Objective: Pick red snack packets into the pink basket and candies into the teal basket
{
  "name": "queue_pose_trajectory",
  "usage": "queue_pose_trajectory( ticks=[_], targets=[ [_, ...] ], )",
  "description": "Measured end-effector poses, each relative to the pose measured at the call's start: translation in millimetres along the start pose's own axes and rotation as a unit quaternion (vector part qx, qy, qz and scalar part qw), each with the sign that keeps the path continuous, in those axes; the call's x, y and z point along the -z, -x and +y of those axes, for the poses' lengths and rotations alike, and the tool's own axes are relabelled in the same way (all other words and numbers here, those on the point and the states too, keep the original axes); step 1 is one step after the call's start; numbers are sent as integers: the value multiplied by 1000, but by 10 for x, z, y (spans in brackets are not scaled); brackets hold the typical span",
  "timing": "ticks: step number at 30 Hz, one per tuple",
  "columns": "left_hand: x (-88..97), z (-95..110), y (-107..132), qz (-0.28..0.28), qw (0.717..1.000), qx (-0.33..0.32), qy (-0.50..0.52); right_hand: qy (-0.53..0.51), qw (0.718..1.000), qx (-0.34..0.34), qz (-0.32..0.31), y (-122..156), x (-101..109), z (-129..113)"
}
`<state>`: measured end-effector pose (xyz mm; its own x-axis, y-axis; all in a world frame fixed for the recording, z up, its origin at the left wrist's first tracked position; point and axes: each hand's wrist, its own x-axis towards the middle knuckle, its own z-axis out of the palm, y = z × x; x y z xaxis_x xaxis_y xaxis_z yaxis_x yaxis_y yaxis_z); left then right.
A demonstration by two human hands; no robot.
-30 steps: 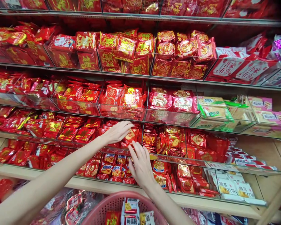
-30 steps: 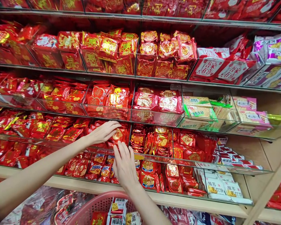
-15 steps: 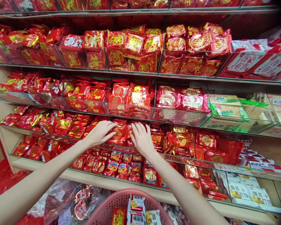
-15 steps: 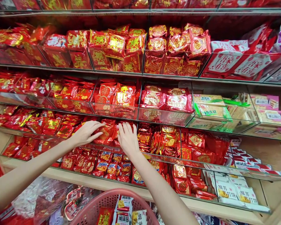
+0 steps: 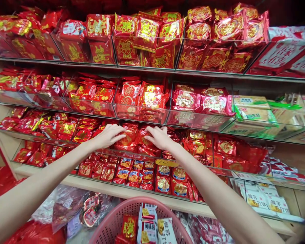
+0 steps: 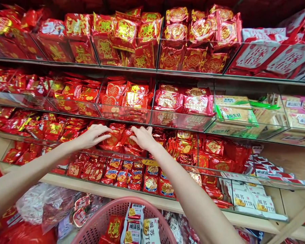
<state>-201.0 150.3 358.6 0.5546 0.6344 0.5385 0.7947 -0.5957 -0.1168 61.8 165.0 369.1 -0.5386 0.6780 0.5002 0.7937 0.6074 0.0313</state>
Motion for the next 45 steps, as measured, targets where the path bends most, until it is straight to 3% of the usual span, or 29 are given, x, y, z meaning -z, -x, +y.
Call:
queue_pose_trajectory(
  ticks=[9, 17, 23, 29, 35, 45],
  targets=[
    [70, -34, -75, 18, 999, 27, 22, 4, 1000, 3, -21, 24, 92, 34],
    [-157, 134, -72, 49, 998, 27, 7, 31, 999, 12, -8, 24, -109, -37],
    [-217, 245, -33, 129, 989, 35, -58, 150, 980, 44, 123, 83, -205, -125],
    [-339, 294, 109, 65, 991, -43, -111, 138, 971, 111, 158, 170, -369, -135],
    [-407, 286, 95, 57, 987, -22, -152, 130, 968, 111, 184, 254, -459, -84],
    [-369, 344, 190, 49, 979, -57, -187, 133, 972, 97, 171, 392, -418, -103]
  ],
)
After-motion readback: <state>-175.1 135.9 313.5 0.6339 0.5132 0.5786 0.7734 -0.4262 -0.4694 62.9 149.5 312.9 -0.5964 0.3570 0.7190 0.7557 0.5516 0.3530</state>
